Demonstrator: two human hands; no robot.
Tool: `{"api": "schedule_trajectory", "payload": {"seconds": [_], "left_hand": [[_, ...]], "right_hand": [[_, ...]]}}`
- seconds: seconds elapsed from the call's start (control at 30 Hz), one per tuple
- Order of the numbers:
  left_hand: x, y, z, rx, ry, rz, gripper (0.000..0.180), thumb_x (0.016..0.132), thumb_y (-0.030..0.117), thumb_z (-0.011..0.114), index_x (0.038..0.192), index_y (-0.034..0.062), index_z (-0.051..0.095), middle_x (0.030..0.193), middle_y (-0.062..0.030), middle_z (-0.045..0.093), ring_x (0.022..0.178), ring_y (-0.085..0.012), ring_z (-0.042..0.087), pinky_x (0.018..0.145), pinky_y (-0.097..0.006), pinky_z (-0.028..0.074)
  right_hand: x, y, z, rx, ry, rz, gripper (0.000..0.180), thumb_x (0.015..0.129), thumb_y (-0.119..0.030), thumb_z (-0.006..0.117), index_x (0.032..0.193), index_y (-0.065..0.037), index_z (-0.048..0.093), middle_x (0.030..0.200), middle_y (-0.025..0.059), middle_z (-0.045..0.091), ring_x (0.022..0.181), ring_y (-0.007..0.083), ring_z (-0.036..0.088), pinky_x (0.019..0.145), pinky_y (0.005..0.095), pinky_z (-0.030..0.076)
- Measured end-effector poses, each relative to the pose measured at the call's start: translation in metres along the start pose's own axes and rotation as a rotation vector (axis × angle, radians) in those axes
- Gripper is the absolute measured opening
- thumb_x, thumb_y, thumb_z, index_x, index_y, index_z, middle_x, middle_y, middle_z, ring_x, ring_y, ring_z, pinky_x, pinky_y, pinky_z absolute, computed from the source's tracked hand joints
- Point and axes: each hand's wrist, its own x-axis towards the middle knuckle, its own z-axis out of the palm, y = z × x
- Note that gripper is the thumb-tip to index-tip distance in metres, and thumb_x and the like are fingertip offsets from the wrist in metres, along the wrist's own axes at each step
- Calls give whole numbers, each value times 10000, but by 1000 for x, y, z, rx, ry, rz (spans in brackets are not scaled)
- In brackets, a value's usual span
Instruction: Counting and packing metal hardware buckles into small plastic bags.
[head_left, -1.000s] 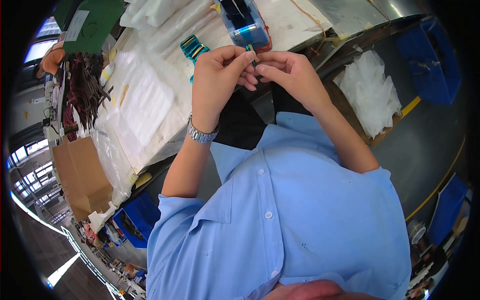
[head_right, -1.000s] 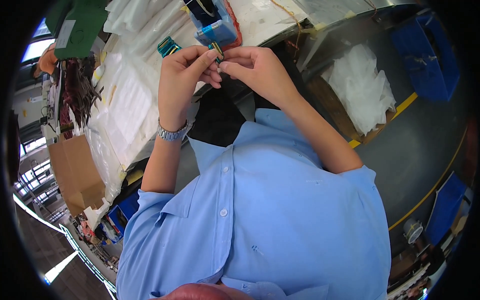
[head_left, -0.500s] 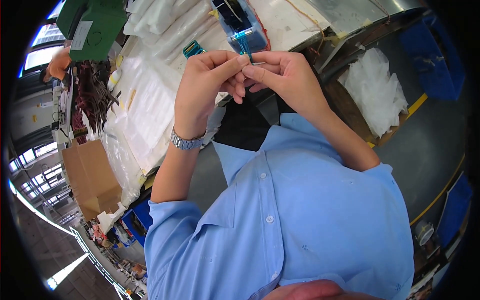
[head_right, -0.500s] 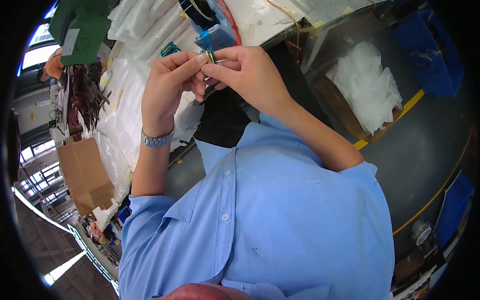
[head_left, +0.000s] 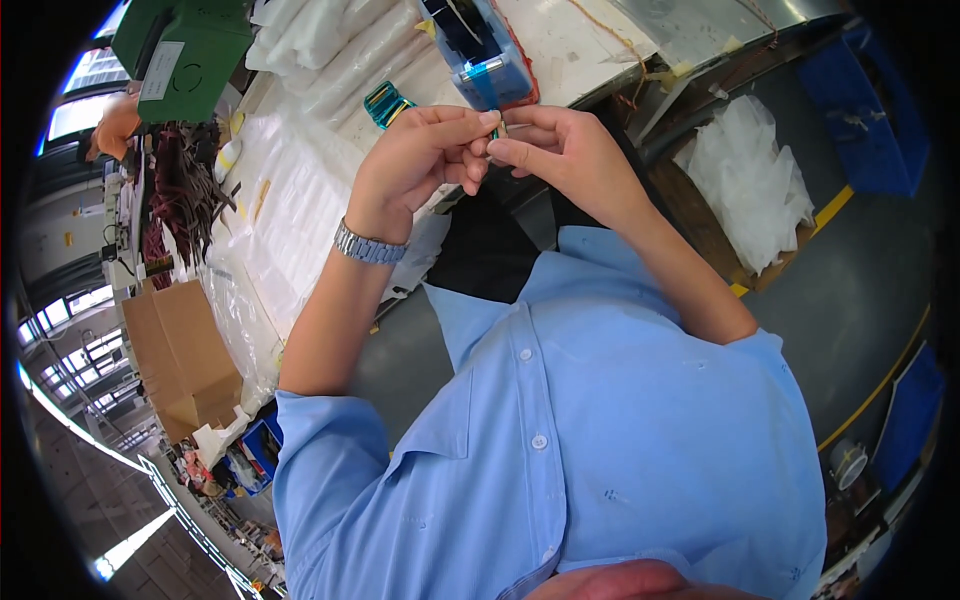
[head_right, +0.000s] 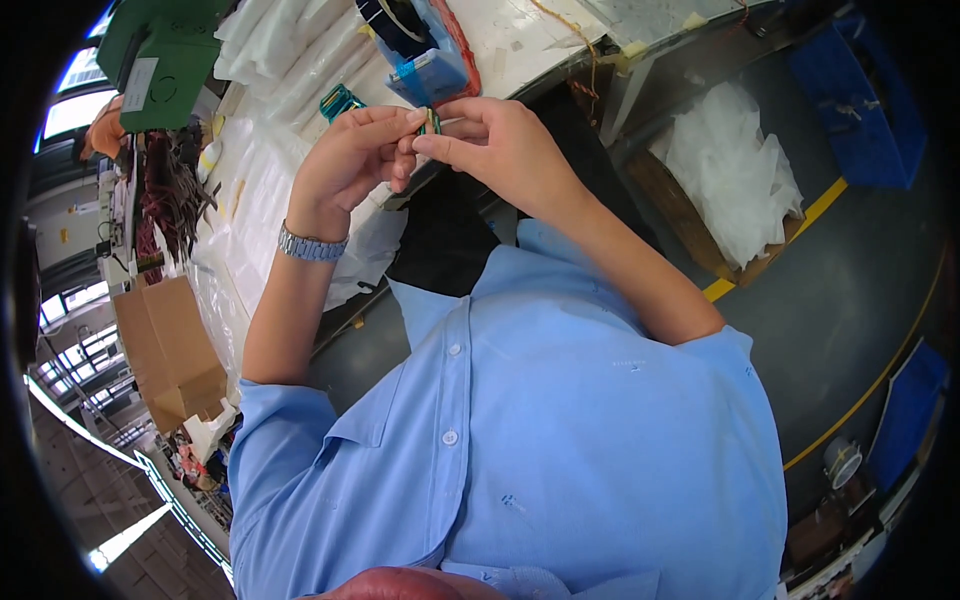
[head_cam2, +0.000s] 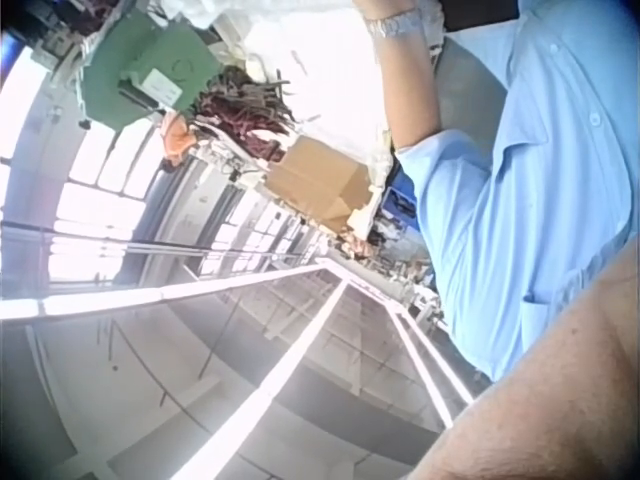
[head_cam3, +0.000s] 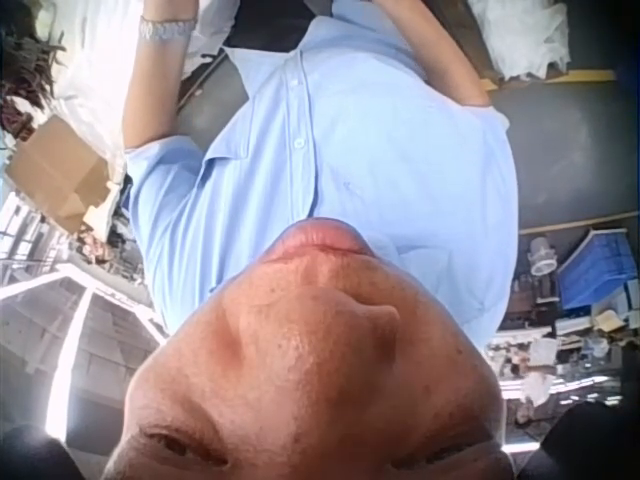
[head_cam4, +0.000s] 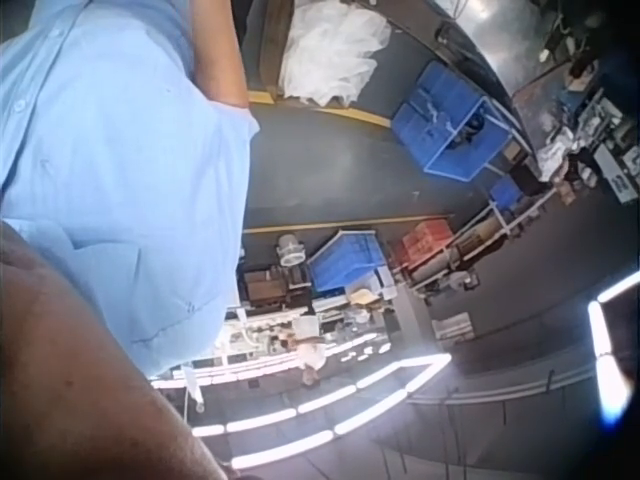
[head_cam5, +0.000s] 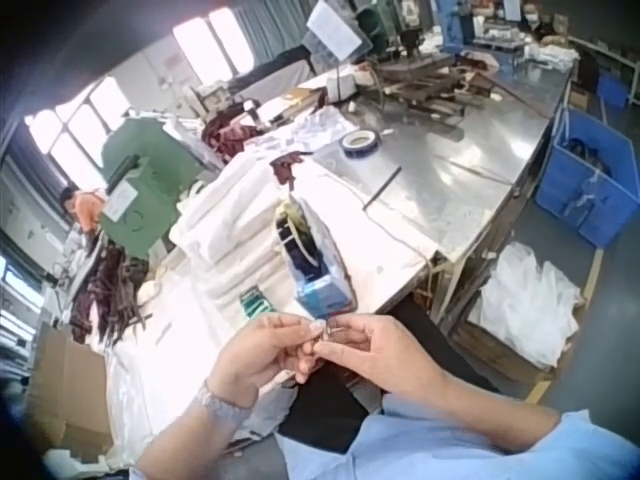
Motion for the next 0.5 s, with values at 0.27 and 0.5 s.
{"api": "schedule_trajectory", "payload": {"seconds": [0.27,0.5], "left_hand": [[3,6,-4,-193,-44,-89,311,1021,226,757,802,28,660,696,-37,648,579,-132,675,514,-255,582],[-15,5,17,212,258,253,286,1037,224,741,890,-20,710,725,-35,659,630,-106,670,564,-242,560]], "right_hand": [[13,-6,-10,2,-96,-127,467,991,-117,776,1398,68,644,1237,127,765,1127,166,737,1018,313,579],[10,-8,-5,-40,-17,-158,431,984,-122,788,1355,69,678,1209,112,777,1099,135,737,1004,290,577]]}}
